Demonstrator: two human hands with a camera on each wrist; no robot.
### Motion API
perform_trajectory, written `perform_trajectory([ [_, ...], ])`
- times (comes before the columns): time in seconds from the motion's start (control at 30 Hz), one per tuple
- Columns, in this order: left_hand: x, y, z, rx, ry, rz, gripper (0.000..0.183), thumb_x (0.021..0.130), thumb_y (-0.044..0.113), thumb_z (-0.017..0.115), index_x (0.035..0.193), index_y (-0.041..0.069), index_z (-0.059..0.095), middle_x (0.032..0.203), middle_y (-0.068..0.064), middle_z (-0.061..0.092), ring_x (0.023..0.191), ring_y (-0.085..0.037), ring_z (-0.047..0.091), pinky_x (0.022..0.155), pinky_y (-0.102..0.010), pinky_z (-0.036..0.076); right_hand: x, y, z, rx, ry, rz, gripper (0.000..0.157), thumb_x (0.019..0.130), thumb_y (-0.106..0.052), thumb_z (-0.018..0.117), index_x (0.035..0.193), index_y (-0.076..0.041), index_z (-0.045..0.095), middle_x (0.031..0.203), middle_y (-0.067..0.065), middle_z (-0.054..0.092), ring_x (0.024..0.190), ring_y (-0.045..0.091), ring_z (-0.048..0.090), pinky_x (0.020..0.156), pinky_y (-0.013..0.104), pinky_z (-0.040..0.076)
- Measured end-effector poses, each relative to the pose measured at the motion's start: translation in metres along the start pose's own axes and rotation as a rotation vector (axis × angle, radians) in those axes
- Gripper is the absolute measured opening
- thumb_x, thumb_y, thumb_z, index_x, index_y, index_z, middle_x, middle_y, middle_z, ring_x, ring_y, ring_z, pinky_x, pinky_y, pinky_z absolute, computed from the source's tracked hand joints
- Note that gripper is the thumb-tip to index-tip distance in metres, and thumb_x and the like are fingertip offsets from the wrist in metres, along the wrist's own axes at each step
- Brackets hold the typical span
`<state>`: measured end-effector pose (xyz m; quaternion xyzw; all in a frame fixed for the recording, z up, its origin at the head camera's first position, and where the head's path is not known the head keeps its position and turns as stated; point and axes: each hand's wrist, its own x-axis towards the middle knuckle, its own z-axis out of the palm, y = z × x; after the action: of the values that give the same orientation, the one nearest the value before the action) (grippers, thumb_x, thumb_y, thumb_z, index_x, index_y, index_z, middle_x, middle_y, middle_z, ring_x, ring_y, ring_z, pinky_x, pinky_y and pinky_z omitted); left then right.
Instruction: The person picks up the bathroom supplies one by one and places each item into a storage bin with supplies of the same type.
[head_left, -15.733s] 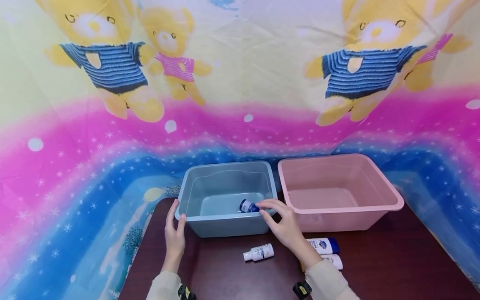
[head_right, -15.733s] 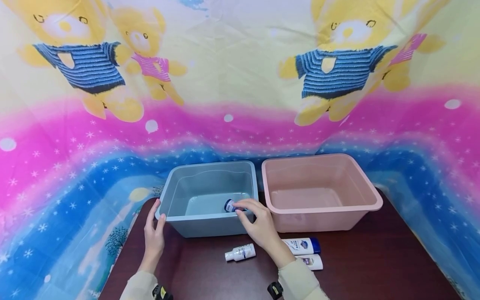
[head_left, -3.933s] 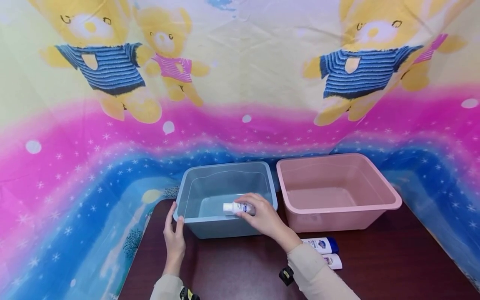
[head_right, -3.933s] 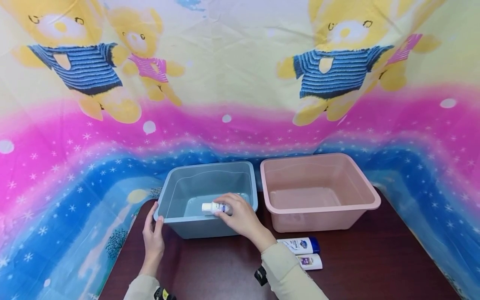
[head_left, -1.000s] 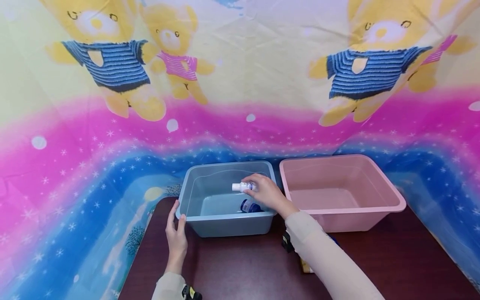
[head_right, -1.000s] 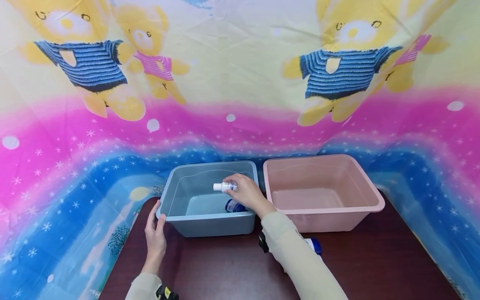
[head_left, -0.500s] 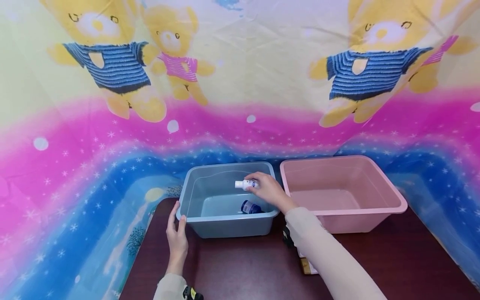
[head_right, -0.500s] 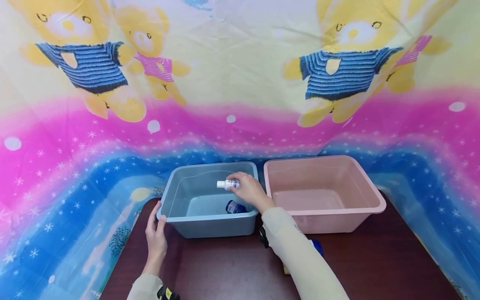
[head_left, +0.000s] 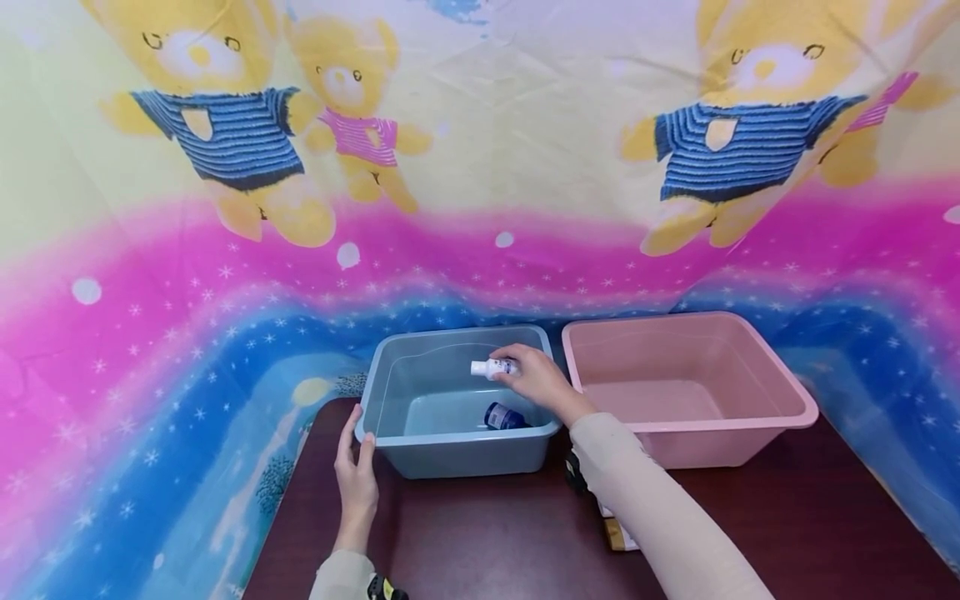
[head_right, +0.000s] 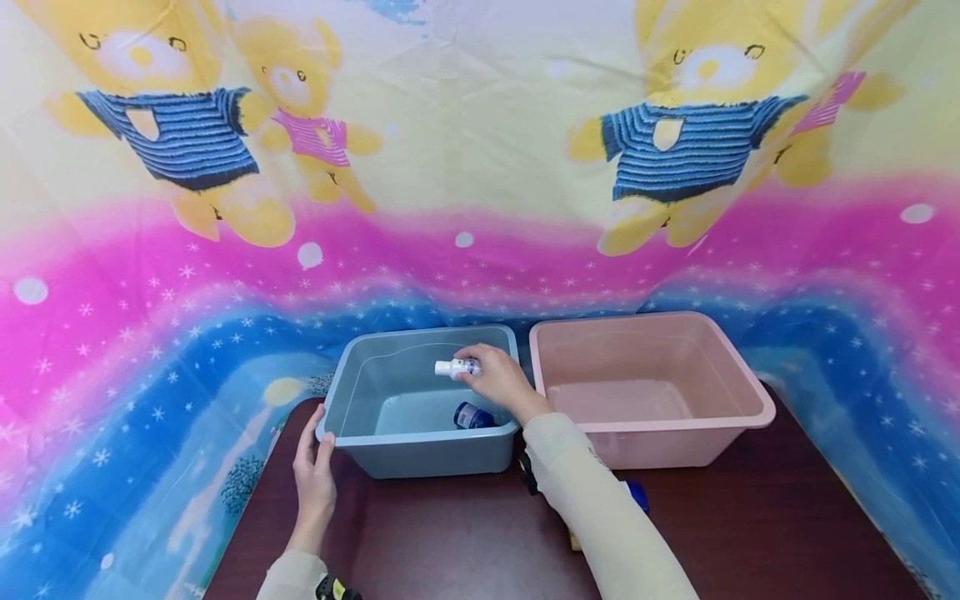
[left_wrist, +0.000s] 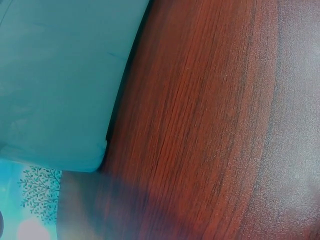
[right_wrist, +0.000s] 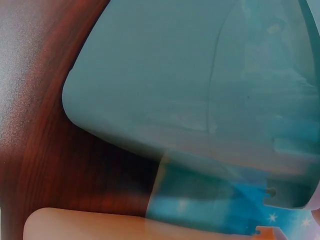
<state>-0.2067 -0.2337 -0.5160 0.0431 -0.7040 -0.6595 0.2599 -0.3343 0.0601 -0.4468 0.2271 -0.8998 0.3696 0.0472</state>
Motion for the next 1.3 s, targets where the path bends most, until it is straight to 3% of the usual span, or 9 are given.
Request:
perform_trajectory([
  [0.13,-0.003,0.011,0.001,0.018,-0.001,-0.009,0.047,0.103,0.004,0.049,0.149,0.001,0.041,0.154,-0.014,0.039,0.139,-0.027,0.035,0.095,-0.01,0.037,0.0,0.001,-0.002,0.011,0.0,0.0,0.034,0.091,-0.023,0.074,0.124,-0.014,0.069,0.124,0.005,0.064,0.099,0.022,0.06,0.087,0.043,0.05],
  [0.33,-0.003,0.012,0.002,0.012,-0.004,-0.002,0.047,0.103,0.004,0.049,0.149,0.001,0.041,0.154,-0.014,0.039,0.138,-0.028,0.036,0.095,-0.01,0.037,-0.001,0.004,-0.007,0.017,-0.01,0.017,0.034,0.095,-0.026,0.069,0.127,-0.018,0.066,0.125,0.003,0.063,0.114,0.023,0.059,0.095,0.045,0.048],
  [0.5,-0.003,0.009,0.002,0.015,0.003,0.0,0.047,0.103,0.005,0.049,0.149,0.001,0.041,0.154,-0.015,0.039,0.134,-0.008,0.038,0.095,-0.01,0.037,-0.003,0.004,-0.011,0.017,-0.011,0.007,0.034,0.096,-0.025,0.067,0.129,-0.018,0.065,0.124,0.006,0.063,0.115,0.027,0.059,0.094,0.046,0.048],
  [0.6,0.0,-0.006,0.001,0.016,0.008,0.005,0.048,0.103,0.006,0.049,0.15,0.004,0.041,0.154,-0.014,0.039,0.137,-0.012,0.037,0.096,-0.009,0.036,-0.003,0.005,-0.011,0.017,-0.007,0.008,0.033,0.096,-0.025,0.067,0.128,-0.018,0.066,0.124,0.005,0.063,0.114,0.025,0.059,0.093,0.045,0.049],
  [0.73,0.004,-0.024,0.0,0.021,0.021,0.013,0.048,0.104,0.009,0.049,0.151,0.01,0.041,0.155,-0.009,0.04,0.14,-0.026,0.033,0.097,-0.009,0.035,-0.005,0.007,-0.012,0.008,0.001,0.003,0.032,0.097,-0.027,0.066,0.128,-0.019,0.066,0.123,0.002,0.063,0.113,0.022,0.059,0.093,0.044,0.049],
  [0.9,0.005,-0.024,0.0,0.035,0.029,0.026,0.047,0.104,0.012,0.049,0.151,0.014,0.042,0.154,-0.006,0.041,0.14,-0.023,0.035,0.098,-0.01,0.035,-0.007,0.006,-0.013,-0.004,0.013,-0.011,0.032,0.097,-0.029,0.065,0.127,-0.02,0.066,0.123,0.001,0.064,0.112,0.02,0.059,0.093,0.043,0.049],
  [1.3,0.003,-0.008,-0.005,0.143,-0.026,-0.122,0.05,0.105,0.024,0.049,0.154,0.019,0.037,0.157,-0.001,0.035,0.139,-0.023,0.036,0.093,-0.01,0.035,-0.022,0.002,-0.02,0.017,0.022,-0.041,0.032,0.097,-0.025,0.065,0.129,-0.019,0.066,0.125,0.001,0.063,0.113,0.022,0.059,0.096,0.045,0.048],
])
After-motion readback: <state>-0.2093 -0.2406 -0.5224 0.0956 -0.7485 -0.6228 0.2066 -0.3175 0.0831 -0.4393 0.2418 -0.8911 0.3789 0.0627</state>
